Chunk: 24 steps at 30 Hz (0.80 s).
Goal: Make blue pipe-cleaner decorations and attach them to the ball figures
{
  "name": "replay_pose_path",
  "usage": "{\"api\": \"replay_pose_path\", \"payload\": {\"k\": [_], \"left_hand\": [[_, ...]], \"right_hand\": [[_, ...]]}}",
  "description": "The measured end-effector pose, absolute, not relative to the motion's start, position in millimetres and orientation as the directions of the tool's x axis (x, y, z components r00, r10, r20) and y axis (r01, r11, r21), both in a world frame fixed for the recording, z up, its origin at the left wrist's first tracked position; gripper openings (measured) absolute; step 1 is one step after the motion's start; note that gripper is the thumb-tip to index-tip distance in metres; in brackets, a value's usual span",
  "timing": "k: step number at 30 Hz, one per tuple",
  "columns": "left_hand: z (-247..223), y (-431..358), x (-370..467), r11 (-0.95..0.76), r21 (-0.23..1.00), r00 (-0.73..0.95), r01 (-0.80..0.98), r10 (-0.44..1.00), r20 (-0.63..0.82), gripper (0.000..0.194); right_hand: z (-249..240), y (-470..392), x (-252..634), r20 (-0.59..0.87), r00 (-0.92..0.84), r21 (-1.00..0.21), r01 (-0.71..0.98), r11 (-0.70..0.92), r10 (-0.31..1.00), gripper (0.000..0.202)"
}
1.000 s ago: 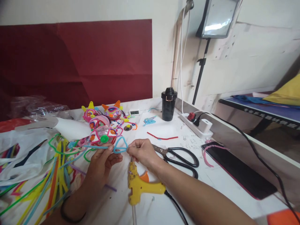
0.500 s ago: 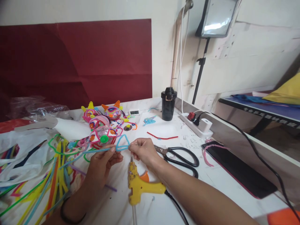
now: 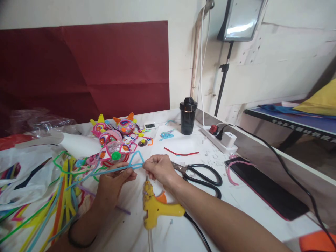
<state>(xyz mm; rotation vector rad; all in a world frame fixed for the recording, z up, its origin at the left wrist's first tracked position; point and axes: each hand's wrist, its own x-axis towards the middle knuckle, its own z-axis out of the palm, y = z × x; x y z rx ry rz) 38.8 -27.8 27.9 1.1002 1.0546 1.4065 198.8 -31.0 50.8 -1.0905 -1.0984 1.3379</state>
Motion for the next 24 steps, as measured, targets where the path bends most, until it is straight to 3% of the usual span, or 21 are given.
{"api": "replay_pose_path", "payload": {"k": [8, 17, 24], "left_hand": [[29.1, -27.2, 39.1, -0.093, 0.978, -0.101, -0.185, 0.992, 0.075, 0.030], [31.7, -31.0, 37.4, -0.077, 0.979, 0.059, -0.186, 0.994, 0.090, 0.014], [29.8, -31.1, 37.3, -0.055, 0.979, 0.052, -0.196, 0.996, 0.067, 0.014]], "right_hand": [[49.0, -31.5, 200.3, -0.028, -0.095, -0.984, -0.172, -0.044, 0.995, 0.015], [51.3, -31.7, 200.1, -0.037, -0.115, -0.983, -0.174, -0.057, 0.993, 0.015], [50.2, -32.3, 200.3, -0.037, -0.129, -0.979, -0.192, -0.062, 0.991, 0.014]]}}
